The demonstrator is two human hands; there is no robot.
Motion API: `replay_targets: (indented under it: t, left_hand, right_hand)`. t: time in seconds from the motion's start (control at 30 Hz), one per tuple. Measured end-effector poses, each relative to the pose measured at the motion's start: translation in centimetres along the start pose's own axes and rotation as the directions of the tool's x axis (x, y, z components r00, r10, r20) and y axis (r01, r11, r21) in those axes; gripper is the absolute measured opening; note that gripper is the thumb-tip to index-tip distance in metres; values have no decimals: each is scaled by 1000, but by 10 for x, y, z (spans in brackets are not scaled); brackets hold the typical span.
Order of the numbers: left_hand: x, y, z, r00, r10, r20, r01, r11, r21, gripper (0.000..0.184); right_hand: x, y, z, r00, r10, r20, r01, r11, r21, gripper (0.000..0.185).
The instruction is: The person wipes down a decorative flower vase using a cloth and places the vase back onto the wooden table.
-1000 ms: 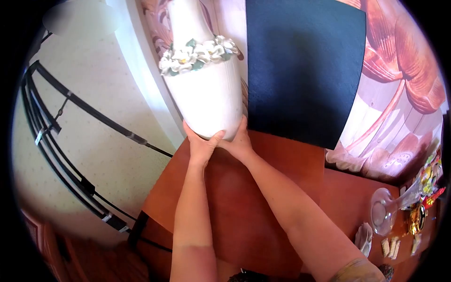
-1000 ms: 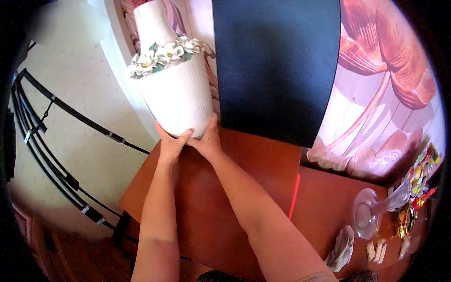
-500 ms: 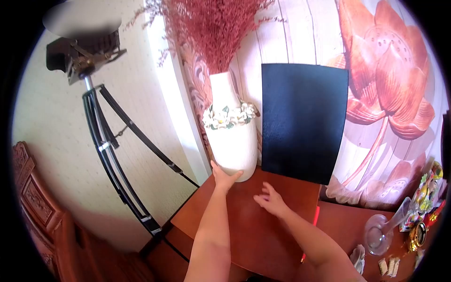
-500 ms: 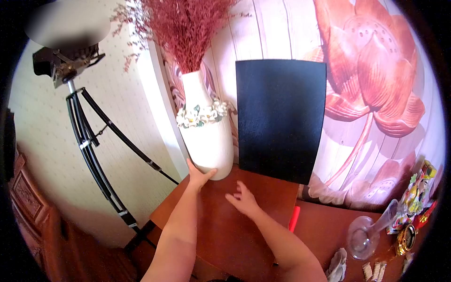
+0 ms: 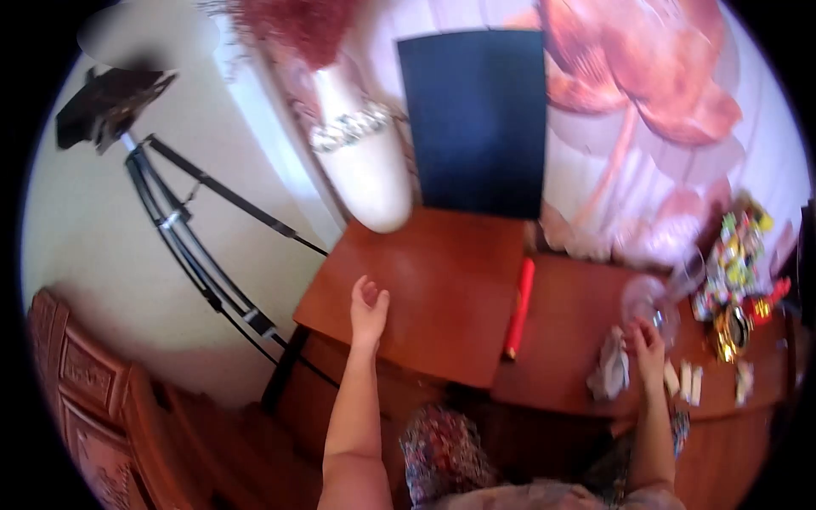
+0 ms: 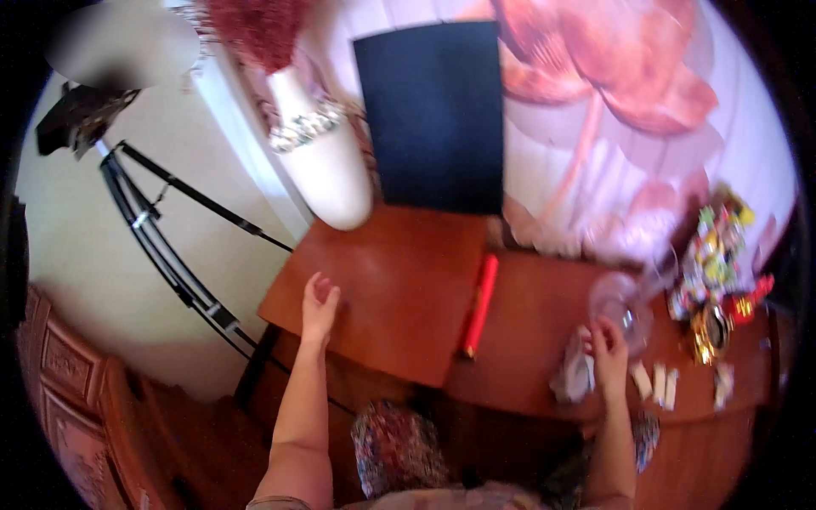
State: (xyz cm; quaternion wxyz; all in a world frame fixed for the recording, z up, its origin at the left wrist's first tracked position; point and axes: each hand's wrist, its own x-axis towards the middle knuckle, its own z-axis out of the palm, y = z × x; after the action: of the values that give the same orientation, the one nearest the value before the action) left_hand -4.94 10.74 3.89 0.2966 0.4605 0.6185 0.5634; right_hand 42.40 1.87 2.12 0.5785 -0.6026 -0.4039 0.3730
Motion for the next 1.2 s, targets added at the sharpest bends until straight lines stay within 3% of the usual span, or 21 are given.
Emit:
replay_targets:
  t: [0.1,0.17,0.2,0.33,0.4,0.5,0.57,0.6,0.67,0.7,0.87,0.93,0.97,1.0,1.03,1.07,1.13,1.2]
  left_hand:
    - [-49,1,17,996,72,52,-63,986,-156,48]
    - [-77,13,30,989,97,116,-74,980,-187,45]
    - [-90,18,35,983,121,137,-95,979,-181,44]
    - [-130,33,49,973,131,189,-101,982,-161,41]
    - [-144,32,53,951,205,230,-165,969,-184,37]
    - [-170,31,63,932,158,328,-123,985,-125,34]
    - [-185,23,70,903,162,399,-122,985,-124,31]
    - [-194,24,73,886,169,431,-134,985,-112,27]
    - [-210,27,77,842,84,532,-98,995,-3,25]
    - [-217,26,78,811,71,580,-99,995,17,25]
    - [-244,13,80,698,5,716,-70,996,62,24]
    - [-249,9,76,711,-21,703,-34,997,63,24]
    - [-251,2,74,727,-19,686,-30,998,60,24]
    - [-252,-6,73,729,-7,684,-21,999,33,24]
    - [-252,-9,72,726,5,687,-11,1000,4,24]
    - [-252,-12,72,729,7,684,-5,1000,-5,24]
    - [-249,-8,74,710,-56,702,33,998,47,25]
    - [-246,-10,81,653,-76,754,304,938,-169,33]
  right_hand:
    - [-26,20,-64,986,116,-116,-127,988,-90,30]
    - [-37,23,-85,988,63,-144,-89,979,-183,29]
    - [-43,28,-95,993,14,-118,-41,973,-229,29]
    - [-53,26,-95,997,76,35,-64,965,-254,31]
    - [-48,39,-85,983,-28,183,98,916,-390,32]
    - [-43,58,-57,949,-74,308,204,886,-417,48]
    - [-37,77,-39,959,-48,280,235,689,-685,67]
    - [-35,76,-31,953,-57,299,253,693,-675,67]
    - [-34,72,-9,977,148,155,49,550,-834,78]
    - [-33,72,-2,979,159,126,29,506,-862,77]
    - [-15,100,0,993,18,121,105,376,-921,70]
    - [-4,103,-8,994,61,89,43,536,-843,64]
    - [-1,104,-10,992,53,112,67,533,-843,64]
    - [0,103,-13,977,125,175,-51,925,-376,60]
    - [-5,88,-11,951,156,267,-217,951,219,57]
    - [-9,74,-10,951,155,269,-215,954,208,57]
    - [-44,5,12,801,-42,598,-321,812,488,51]
    - [-56,1,19,786,196,586,-533,696,481,50]
